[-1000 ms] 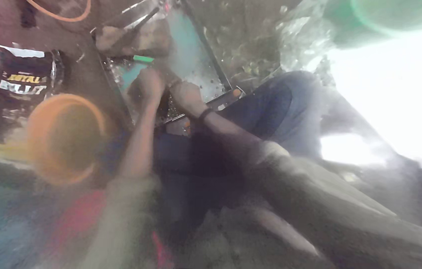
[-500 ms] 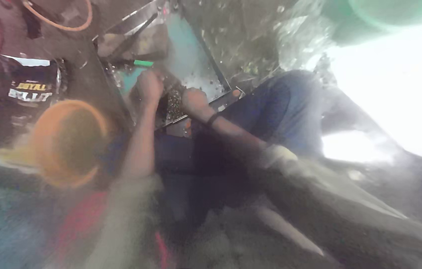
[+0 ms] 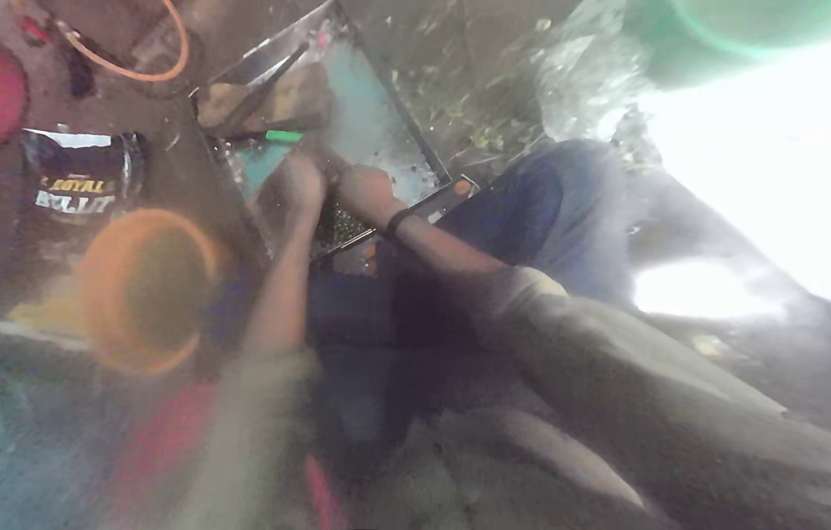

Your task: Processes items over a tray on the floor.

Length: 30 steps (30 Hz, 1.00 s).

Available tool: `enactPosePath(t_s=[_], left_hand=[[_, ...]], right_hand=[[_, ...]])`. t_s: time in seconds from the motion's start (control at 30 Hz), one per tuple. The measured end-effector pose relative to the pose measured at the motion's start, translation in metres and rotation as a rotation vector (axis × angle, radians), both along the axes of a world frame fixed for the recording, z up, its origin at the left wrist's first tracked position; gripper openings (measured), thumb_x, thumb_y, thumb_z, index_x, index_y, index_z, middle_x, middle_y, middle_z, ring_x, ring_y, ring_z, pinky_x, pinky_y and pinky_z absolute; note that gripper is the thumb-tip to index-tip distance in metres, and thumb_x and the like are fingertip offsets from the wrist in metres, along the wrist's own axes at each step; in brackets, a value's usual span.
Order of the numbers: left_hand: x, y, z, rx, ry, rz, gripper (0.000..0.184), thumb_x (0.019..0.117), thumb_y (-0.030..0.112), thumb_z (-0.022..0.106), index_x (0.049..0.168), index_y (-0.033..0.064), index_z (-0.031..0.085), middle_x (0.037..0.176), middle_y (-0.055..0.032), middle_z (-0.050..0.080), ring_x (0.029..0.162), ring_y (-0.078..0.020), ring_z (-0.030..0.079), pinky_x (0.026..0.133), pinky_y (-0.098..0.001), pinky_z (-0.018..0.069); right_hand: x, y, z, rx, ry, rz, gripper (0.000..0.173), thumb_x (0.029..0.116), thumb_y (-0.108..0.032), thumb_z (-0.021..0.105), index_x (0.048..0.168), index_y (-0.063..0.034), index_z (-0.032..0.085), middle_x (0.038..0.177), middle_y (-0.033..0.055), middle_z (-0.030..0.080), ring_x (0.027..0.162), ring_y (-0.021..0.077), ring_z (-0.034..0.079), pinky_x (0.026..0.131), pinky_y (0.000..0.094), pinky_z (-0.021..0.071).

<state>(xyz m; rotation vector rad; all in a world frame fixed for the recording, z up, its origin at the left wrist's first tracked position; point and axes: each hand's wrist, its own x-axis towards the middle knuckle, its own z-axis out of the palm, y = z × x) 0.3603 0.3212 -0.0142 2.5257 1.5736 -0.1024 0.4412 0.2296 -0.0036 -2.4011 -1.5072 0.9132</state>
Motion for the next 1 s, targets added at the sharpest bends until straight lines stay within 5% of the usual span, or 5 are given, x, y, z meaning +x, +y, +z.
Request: enactPosePath(t_s=[0.17,0.43,0.63,0.73,1.0], left_hand=[[-0.004,0.007,-0.008,0.000,-0.037,0.005,0.026,0.1019,0.022,0.059,0.112,0.0035,0.075,0.117,-0.0229,0.072,0.114,-0.0417,0.068,0.098,-0.0616,0.0540],[-0.005,0.011,-0.007,-0.024,-0.089,-0.039,0.022,0.0953,0.014,0.062,0.111,0.0083,0.078,0.119,-0.0203,0.073,0.117,-0.0404,0.067,0.101,-0.0627,0.0523],[-0.002,0.009,-0.001,-0.035,-0.074,-0.008,0.020,0.0954,0.016,0.064,0.110,0.0091,0.077,0.116,-0.0196,0.073,0.113,-0.0389,0.069,0.098,-0.0618,0.0540],[-0.004,0.007,-0.003,-0.039,-0.087,-0.022,0.019,0.0945,0.013,0.064,0.106,0.0074,0.077,0.114,-0.0211,0.073,0.112,-0.0402,0.069,0.098,-0.0627,0.0533],[-0.006,0.007,-0.004,-0.048,-0.090,0.009,0.020,0.0959,0.017,0.065,0.108,0.0068,0.077,0.116,-0.0211,0.072,0.113,-0.0405,0.068,0.098,-0.0623,0.0535]], right_hand=[[-0.006,0.013,-0.009,0.031,-0.033,0.035,0.027,0.0983,-0.027,0.059,0.105,-0.0031,0.070,0.109,0.0206,0.071,0.102,0.0404,0.070,0.075,0.0627,0.0556],[-0.011,0.017,-0.013,0.013,-0.035,-0.006,0.029,0.1002,-0.028,0.056,0.108,-0.0033,0.069,0.111,0.0207,0.071,0.101,0.0403,0.070,0.074,0.0624,0.0563],[-0.019,-0.018,-0.008,-0.081,-0.051,0.002,0.023,0.0998,-0.017,0.056,0.102,0.0014,0.069,0.105,0.0245,0.070,0.098,0.0436,0.070,0.072,0.0623,0.0563],[-0.013,-0.008,-0.009,-0.025,-0.028,-0.034,0.031,0.1048,-0.027,0.050,0.113,-0.0031,0.069,0.111,0.0221,0.071,0.102,0.0418,0.071,0.076,0.0632,0.0566],[-0.021,0.001,-0.010,-0.076,-0.011,-0.006,0.029,0.1014,-0.024,0.055,0.111,-0.0011,0.069,0.113,0.0239,0.070,0.103,0.0438,0.069,0.076,0.0643,0.0557]])
